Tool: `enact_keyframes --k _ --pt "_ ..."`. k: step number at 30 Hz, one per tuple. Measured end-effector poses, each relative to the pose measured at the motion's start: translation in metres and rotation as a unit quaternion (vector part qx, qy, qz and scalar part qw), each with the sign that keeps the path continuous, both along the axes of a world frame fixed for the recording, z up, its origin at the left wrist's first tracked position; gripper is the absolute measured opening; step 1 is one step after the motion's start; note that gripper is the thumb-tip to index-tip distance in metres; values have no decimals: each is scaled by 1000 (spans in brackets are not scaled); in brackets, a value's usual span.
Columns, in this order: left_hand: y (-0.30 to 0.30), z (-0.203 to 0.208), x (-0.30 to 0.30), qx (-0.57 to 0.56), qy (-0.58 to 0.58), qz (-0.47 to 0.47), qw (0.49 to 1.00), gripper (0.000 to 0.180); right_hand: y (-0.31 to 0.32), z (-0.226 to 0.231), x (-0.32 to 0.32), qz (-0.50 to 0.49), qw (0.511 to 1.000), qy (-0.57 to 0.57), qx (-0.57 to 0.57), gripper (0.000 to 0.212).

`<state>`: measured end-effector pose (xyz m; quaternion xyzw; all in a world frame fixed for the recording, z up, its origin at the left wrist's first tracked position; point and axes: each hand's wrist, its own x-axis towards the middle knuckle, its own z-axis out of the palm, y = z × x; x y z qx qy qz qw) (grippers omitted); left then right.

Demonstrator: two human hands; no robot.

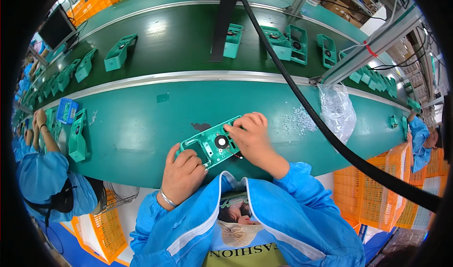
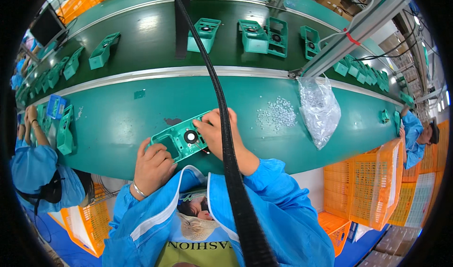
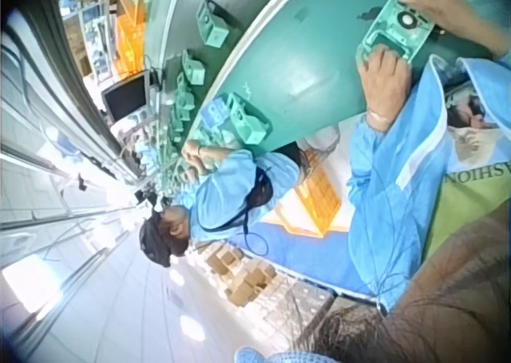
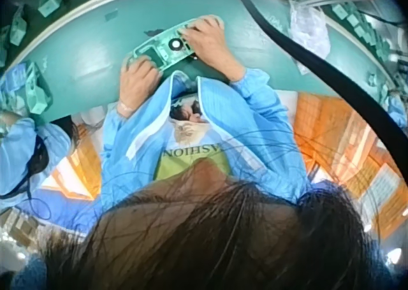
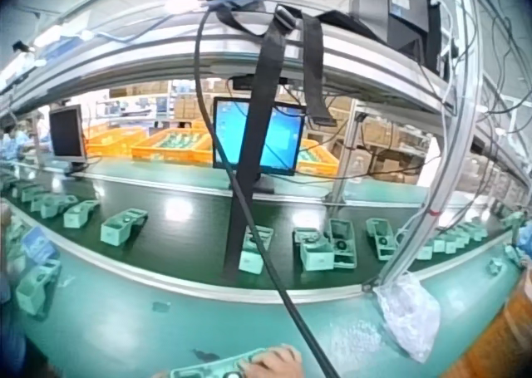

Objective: The person assembles components into a green plastic housing by hand, inserting a circuit board component and small screws into the housing.

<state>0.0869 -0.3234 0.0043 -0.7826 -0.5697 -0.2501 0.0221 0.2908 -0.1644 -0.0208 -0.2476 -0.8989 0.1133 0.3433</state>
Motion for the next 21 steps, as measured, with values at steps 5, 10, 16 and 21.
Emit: enact_keyframes --k 5,10,16,21 --pt "-2 -2 -3 0 6 4 1000 22 4 -3 -1 4 999 19 -48 26" --pt "-3 -3 -4 8 1 6 1000 22 5 9 -8 18 998 28 -53 22" --pt "-3 -6 -6 20 -7 -1 1000 24 13 19 -22 19 999 17 30 10" --pt "-4 -6 -6 23 -15 -5 1000 26 13 14 -23 9 1000 -10 27 11"
